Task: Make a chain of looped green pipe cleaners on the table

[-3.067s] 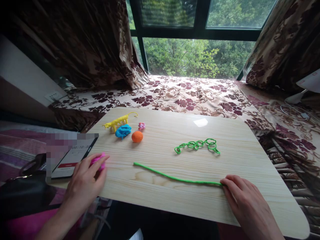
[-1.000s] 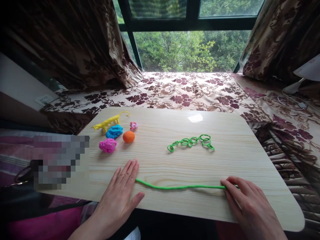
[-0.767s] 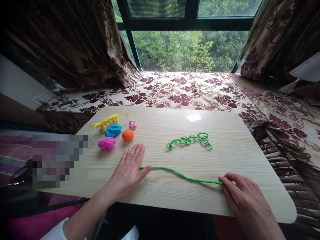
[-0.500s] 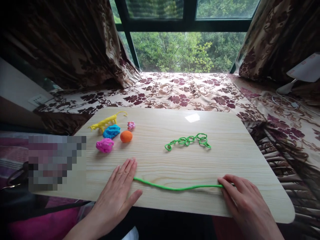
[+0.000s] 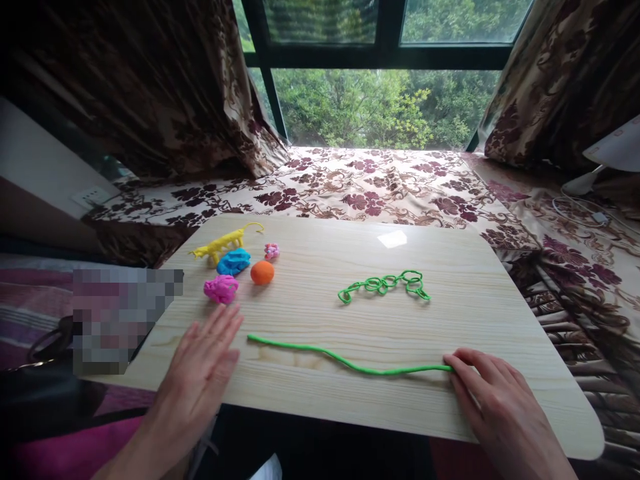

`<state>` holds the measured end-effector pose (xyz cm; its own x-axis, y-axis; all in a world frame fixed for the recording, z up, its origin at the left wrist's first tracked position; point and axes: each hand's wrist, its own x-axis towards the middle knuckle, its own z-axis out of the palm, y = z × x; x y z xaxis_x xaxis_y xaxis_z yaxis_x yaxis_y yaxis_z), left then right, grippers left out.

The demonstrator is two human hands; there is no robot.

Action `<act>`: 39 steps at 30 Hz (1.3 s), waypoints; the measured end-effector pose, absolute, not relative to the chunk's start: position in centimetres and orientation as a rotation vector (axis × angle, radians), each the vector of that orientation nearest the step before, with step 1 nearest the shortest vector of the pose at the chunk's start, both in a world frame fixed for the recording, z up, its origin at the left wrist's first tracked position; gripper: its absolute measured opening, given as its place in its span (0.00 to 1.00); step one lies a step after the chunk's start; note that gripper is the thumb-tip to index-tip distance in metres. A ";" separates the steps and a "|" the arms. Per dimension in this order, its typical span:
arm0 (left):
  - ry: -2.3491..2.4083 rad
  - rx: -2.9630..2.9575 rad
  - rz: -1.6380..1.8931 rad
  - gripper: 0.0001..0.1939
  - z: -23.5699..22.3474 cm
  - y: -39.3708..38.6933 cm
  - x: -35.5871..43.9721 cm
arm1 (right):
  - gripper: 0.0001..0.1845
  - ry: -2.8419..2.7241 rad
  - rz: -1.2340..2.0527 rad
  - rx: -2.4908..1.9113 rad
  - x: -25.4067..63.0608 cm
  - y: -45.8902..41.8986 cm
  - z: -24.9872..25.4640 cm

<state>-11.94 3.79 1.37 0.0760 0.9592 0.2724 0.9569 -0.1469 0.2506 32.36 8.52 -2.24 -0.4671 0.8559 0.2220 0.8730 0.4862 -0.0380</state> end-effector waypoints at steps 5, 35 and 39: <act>1.954 2.520 0.137 0.34 -1.1 2.6 -10.5 | 0.19 -2.525 -0.119 -1.505 32.6 8.5 -2.4; 2.105 2.441 0.208 0.36 -1.2 3.9 -10.0 | 0.20 -2.530 -0.073 -1.535 32.2 8.0 -2.5; 2.068 2.470 0.177 0.37 -1.3 2.7 -10.0 | 0.20 -2.504 -0.093 -1.554 32.0 7.8 -2.6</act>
<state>-10.02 2.66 -1.32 0.1736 0.9750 0.1385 0.9844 -0.1760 0.0052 32.02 7.83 -2.57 -0.4310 0.8808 0.1960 0.8928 0.4477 -0.0485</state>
